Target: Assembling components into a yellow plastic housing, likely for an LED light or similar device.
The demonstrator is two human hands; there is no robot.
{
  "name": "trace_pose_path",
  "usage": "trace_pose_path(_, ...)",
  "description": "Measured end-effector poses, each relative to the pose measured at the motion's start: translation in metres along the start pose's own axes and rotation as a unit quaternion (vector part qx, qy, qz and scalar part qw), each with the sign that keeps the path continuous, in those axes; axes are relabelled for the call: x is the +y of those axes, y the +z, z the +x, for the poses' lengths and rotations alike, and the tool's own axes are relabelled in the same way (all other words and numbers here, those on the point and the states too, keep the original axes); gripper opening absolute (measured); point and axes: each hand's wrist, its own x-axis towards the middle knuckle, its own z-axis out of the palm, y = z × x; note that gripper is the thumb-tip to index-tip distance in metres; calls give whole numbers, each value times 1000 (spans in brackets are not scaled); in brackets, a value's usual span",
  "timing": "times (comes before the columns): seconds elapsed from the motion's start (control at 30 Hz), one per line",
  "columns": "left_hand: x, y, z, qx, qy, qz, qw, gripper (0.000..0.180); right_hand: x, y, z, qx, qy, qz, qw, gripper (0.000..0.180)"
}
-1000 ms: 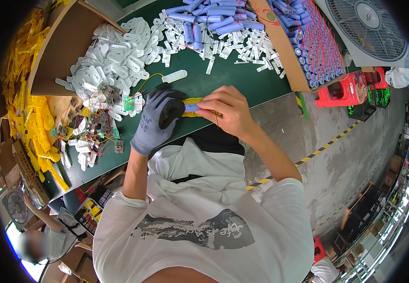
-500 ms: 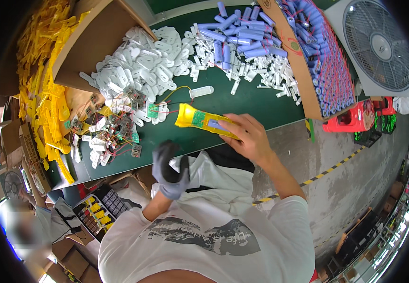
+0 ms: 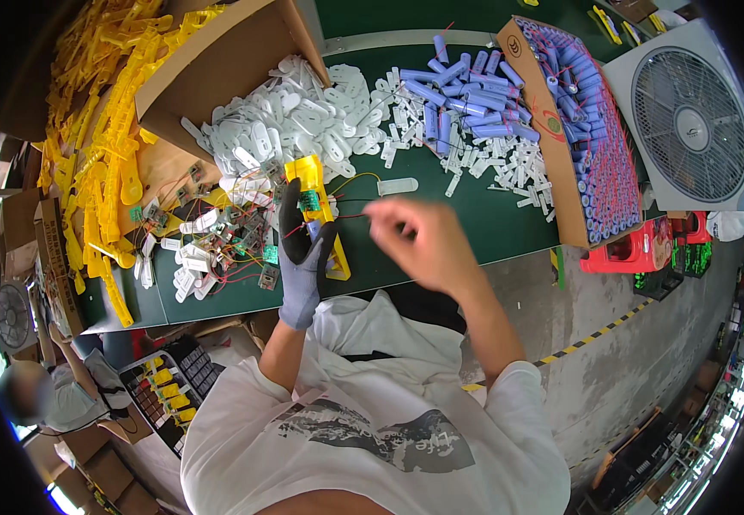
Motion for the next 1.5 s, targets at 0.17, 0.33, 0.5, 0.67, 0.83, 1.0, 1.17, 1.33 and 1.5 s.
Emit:
trace_pose_path(0.17, -14, 1, 5, -7, 65, 25, 998, 66, 33, -6, 96, 139, 17, -235, 962, 21)
trace_pose_path(0.33, -19, 12, -1, 17, -29, -64, 997, 46, 32, 2, 102, 118, -3, -358, 926, 17)
trace_pose_path(0.5, -16, 15, 6, 45, -55, -30, 997, 29, 33, -2, 83, 213, -71, -205, 953, 10)
trace_pose_path(0.67, -30, 12, 13, 50, 96, 116, 987, 28, 23, 2, 37, 153, -2, -5, 988, 7)
trace_pose_path(0.83, -16, 14, 13, 13, 77, 145, 986, 30, 16, 16, 23, 85, -44, 140, 985, 8)
trace_pose_path(1.0, -21, 15, 13, 28, 51, 95, 994, 31, 27, 9, 25, -25, 17, 260, 965, 11)
trace_pose_path(1.17, -23, 15, 11, 27, 56, 78, 995, 30, 39, 11, 25, -142, 57, 299, 942, 19)
trace_pose_path(1.33, -25, 15, 14, 23, 87, 91, 992, 30, 41, 21, 28, -95, 66, 255, 960, 18)
trace_pose_path(1.5, -25, 16, 13, 27, 74, 80, 994, 30, 34, 21, 29, -55, 42, 165, 984, 17)
